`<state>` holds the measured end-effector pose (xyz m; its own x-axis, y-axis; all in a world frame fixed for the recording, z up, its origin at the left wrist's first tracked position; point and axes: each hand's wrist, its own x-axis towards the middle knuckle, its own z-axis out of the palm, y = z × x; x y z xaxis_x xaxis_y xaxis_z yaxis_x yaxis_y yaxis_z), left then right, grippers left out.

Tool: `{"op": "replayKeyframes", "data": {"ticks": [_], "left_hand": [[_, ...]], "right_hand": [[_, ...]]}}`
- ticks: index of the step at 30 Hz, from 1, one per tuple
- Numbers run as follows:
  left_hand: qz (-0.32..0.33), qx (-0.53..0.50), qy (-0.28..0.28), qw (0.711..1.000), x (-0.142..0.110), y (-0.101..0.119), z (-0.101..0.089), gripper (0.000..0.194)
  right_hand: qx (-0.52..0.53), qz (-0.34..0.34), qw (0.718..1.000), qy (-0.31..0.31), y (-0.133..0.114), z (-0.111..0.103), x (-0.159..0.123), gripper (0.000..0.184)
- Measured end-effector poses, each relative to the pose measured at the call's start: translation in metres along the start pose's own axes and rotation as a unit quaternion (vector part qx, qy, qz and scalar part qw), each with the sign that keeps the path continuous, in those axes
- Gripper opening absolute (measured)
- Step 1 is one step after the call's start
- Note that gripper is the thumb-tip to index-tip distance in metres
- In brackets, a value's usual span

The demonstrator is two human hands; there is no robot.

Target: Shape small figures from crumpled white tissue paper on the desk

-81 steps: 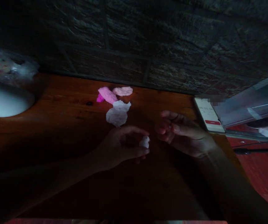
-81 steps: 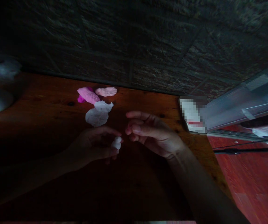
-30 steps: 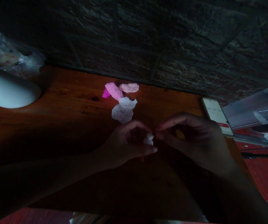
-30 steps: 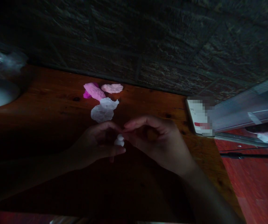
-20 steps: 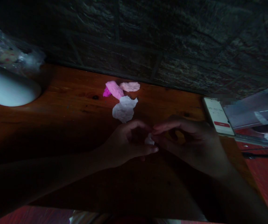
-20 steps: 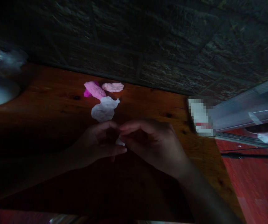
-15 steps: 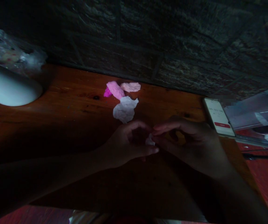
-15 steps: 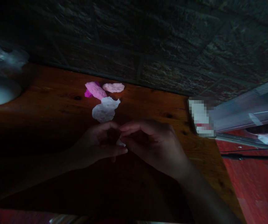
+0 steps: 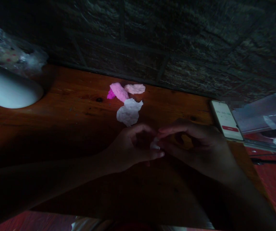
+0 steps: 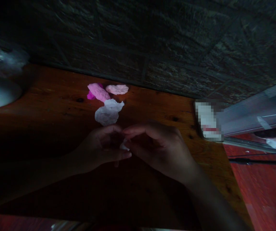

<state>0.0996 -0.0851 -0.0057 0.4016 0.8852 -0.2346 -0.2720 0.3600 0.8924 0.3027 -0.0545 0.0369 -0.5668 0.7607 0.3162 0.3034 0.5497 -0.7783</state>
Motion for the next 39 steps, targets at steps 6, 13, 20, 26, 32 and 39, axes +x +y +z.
{"op": "replayKeyframes", "data": {"ticks": [6,13,20,26,32,39], "left_hand": [[-0.001,0.005,0.007,1.0,0.0,0.003,0.0,0.036],[-0.003,0.007,0.009,1.0,0.0,0.002,0.0,0.036],[0.006,-0.004,0.005,1.0,0.001,0.003,0.0,0.032],[0.013,-0.01,-0.002,1.0,0.001,0.001,0.0,0.031],[0.006,-0.017,-0.01,1.0,0.002,0.001,-0.001,0.03],[0.001,-0.025,-0.011,1.0,0.002,0.001,-0.001,0.029]], "right_hand": [[-0.009,0.02,1.0,0.007,-0.001,-0.006,-0.001,0.026],[-0.024,0.041,0.999,0.023,0.0,-0.012,0.004,0.01],[-0.019,-0.029,0.999,-0.019,0.0,-0.007,0.005,0.014],[-0.059,-0.072,0.995,-0.025,-0.002,-0.004,0.004,0.018],[-0.083,-0.105,0.99,-0.042,0.002,-0.007,0.003,0.023],[-0.089,-0.116,0.988,-0.047,0.004,-0.009,0.002,0.023]]}}
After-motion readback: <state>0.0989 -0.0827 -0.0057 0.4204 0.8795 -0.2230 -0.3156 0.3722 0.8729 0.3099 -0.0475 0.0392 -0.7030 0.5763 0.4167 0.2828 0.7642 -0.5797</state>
